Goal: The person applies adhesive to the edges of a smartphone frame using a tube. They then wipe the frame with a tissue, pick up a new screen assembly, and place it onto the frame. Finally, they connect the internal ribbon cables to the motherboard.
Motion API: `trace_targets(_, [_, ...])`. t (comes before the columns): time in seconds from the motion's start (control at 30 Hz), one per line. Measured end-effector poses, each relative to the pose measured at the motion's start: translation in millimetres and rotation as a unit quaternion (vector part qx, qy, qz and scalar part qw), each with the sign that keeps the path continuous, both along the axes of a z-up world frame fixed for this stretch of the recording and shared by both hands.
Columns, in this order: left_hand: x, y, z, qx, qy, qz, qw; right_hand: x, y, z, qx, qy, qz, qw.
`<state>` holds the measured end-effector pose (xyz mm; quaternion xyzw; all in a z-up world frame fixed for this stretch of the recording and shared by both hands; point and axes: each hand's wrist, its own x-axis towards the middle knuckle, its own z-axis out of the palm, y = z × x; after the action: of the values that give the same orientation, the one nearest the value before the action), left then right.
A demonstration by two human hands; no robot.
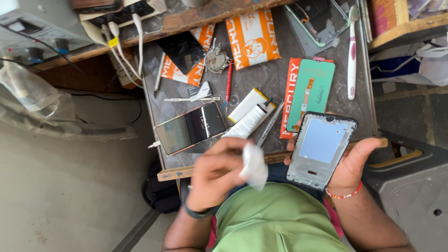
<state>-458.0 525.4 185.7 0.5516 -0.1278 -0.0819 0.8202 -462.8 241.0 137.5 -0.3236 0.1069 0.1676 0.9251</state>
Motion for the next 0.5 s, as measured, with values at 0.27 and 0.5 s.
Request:
trace_targets(0.27, [28.4,11.3,67.4,0.389,-0.230,0.032,0.892,3.9,-7.5,-8.4,0.049,0.005,0.026,0.998])
trace_targets(0.5, [30.0,5.0,10.2,0.139,0.014,0.023,0.990,3.5,-0.8,-3.6,0.035,0.014,0.028,0.999])
